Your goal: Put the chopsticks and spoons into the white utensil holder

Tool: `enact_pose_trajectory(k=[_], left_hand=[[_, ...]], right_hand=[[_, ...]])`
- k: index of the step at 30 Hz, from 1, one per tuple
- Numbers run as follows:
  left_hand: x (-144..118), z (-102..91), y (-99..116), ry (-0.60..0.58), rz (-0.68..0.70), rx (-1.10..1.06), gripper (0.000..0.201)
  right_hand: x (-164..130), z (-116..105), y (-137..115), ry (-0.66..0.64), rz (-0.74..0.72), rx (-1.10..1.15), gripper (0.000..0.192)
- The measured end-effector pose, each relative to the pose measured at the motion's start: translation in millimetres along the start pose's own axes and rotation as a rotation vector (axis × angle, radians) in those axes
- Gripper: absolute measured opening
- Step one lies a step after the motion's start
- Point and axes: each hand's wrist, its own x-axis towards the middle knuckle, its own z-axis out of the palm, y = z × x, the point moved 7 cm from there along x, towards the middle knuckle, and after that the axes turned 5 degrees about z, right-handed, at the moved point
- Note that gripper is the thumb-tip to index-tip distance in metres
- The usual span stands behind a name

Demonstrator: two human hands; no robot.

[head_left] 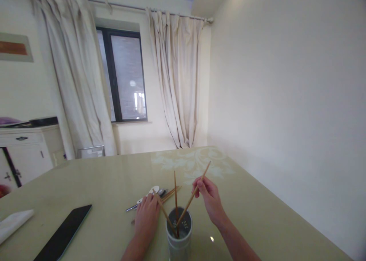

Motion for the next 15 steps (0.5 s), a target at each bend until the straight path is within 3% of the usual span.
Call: enact_pose_trajectory(k=[5, 8, 11, 15], left_hand=[[0, 4.3, 0, 0.042, 0.032, 0.001, 0.03], [0, 7.6, 0, 0.08, 0.047, 0.015, 0.031], [1, 8.1, 5, 0.115, 0.076, -0.062, 0.033], [4, 1.1, 14, 0.15, 0.058, -0.337, 0.032]], right_hand=[[-11, 28, 8, -0.23, 0.051, -0.088, 0.039], [-16, 35, 7, -0.286, 0.04, -0.088, 0.04], [-15, 31, 15, -0.227, 0.068, -0.041, 0.056], [-9, 21, 53, -0.072, 0.24, -0.029, 0.075]])
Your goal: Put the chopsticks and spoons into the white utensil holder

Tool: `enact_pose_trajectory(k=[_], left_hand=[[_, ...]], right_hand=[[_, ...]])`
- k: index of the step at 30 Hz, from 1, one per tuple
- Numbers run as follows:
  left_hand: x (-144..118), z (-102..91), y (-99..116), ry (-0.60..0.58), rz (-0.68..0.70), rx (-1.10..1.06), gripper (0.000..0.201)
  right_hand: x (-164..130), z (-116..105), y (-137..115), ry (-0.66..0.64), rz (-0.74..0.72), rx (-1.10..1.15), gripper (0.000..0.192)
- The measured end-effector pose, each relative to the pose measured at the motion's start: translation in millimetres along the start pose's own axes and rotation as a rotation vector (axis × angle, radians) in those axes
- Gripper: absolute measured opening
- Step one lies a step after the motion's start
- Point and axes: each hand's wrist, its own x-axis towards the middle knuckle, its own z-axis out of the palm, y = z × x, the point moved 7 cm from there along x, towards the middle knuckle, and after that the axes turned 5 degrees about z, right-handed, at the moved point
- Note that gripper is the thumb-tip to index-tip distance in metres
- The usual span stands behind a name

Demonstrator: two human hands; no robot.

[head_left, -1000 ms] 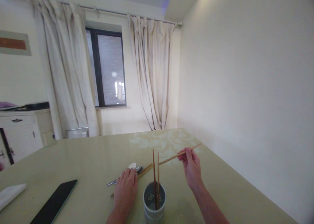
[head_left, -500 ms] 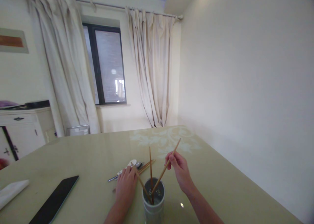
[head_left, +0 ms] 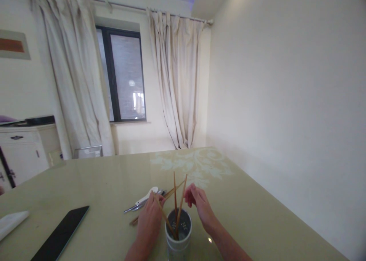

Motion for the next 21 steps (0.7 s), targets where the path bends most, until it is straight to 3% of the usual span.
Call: enact_pose_trajectory(k=[2, 5, 10, 13, 16, 19, 21], left_hand=[[1, -2.8, 8, 0.014, -0.02, -0.157, 0.03], [0, -5.4, 29, -0.013, 0.074, -0.406, 0.026], [-2, -1.8, 45, -0.057, 0.174, -0.606, 0.027], [3, 1.1, 28, 0.0, 0.129, -0.53, 0.032], [5, -4.6, 0, 0.075, 0.034, -0.304, 0.035], [3, -12.1, -18, 0.033, -0.057, 0.007, 0.034], [1, -14.5, -23, -0.038, -0.098, 0.168, 0.032]], right_hand=[[6, 0, 22, 0.006, 0.095, -0.075, 0.079], [10, 3, 40, -0.023, 0.151, -0.13, 0.075], [10, 2, 37, -0.039, 0.122, -0.027, 0.064], [15, -14, 20, 0.051, 0.043, 0.026, 0.06], [18, -52, -7, 0.282, -0.076, 0.108, 0.057], [13, -87, -37, 0.465, -0.221, 0.183, 0.053], [8, -96, -52, 0.484, -0.28, 0.255, 0.05]])
